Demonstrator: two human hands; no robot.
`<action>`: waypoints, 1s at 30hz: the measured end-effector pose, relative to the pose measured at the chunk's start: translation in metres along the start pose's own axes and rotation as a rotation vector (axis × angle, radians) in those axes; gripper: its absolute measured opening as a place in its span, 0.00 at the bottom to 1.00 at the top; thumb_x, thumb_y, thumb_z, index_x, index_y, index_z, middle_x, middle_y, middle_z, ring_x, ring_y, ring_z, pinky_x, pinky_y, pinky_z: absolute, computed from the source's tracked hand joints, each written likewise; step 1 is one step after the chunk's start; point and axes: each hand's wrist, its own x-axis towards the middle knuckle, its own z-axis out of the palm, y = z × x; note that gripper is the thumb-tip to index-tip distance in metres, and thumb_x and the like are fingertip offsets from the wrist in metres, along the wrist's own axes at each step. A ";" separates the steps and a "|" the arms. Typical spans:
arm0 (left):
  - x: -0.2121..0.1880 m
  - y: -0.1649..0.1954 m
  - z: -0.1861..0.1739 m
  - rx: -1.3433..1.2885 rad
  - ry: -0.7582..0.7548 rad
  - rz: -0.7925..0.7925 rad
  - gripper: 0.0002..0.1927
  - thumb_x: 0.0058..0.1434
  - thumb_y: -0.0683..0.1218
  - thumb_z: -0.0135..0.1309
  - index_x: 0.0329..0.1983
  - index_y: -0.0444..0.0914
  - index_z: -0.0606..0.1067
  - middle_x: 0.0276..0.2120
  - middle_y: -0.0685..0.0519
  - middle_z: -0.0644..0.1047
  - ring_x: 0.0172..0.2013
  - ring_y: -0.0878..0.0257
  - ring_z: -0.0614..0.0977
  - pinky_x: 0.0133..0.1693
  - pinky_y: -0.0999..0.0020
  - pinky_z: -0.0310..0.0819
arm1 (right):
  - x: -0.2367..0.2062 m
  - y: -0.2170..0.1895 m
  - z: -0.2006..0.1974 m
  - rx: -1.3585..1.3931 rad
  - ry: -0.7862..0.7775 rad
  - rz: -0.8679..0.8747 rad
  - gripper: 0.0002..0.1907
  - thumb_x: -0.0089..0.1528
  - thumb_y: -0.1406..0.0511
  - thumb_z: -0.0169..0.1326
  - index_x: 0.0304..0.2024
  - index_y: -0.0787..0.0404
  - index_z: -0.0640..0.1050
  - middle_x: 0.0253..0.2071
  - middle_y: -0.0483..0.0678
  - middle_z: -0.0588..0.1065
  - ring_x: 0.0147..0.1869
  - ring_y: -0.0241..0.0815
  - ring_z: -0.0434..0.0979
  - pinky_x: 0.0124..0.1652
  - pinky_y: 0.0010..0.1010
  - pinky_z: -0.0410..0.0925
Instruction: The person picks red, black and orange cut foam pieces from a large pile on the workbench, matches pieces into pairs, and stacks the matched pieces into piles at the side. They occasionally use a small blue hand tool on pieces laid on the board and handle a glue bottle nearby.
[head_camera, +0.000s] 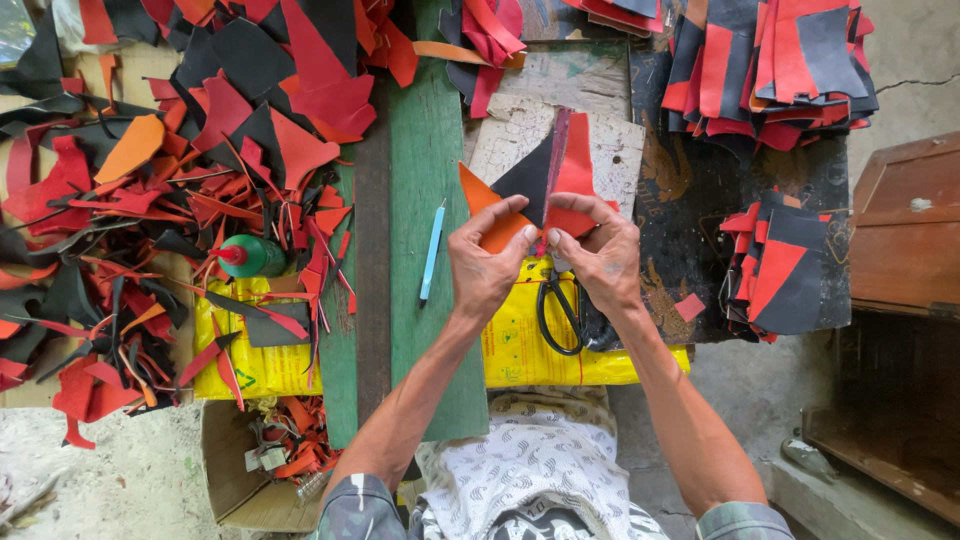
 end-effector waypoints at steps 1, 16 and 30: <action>0.002 -0.002 -0.001 -0.035 -0.002 -0.035 0.18 0.58 0.38 0.64 0.53 0.31 0.79 0.46 0.49 0.83 0.44 0.66 0.83 0.48 0.70 0.81 | 0.000 0.000 -0.001 0.029 -0.009 -0.002 0.19 0.63 0.77 0.58 0.57 0.71 0.75 0.46 0.49 0.79 0.46 0.31 0.79 0.48 0.22 0.74; 0.001 -0.002 -0.003 0.068 -0.037 0.084 0.17 0.61 0.38 0.62 0.53 0.30 0.79 0.47 0.48 0.83 0.47 0.66 0.83 0.50 0.70 0.80 | 0.000 0.000 0.001 -0.048 0.014 0.001 0.20 0.61 0.76 0.59 0.56 0.70 0.76 0.45 0.47 0.79 0.46 0.30 0.78 0.46 0.21 0.74; -0.001 0.003 -0.003 0.070 -0.025 0.053 0.16 0.60 0.39 0.62 0.52 0.32 0.80 0.46 0.47 0.84 0.45 0.65 0.84 0.48 0.70 0.80 | -0.001 0.003 0.003 -0.040 0.043 -0.007 0.19 0.61 0.76 0.61 0.55 0.71 0.77 0.46 0.49 0.80 0.48 0.31 0.79 0.49 0.22 0.74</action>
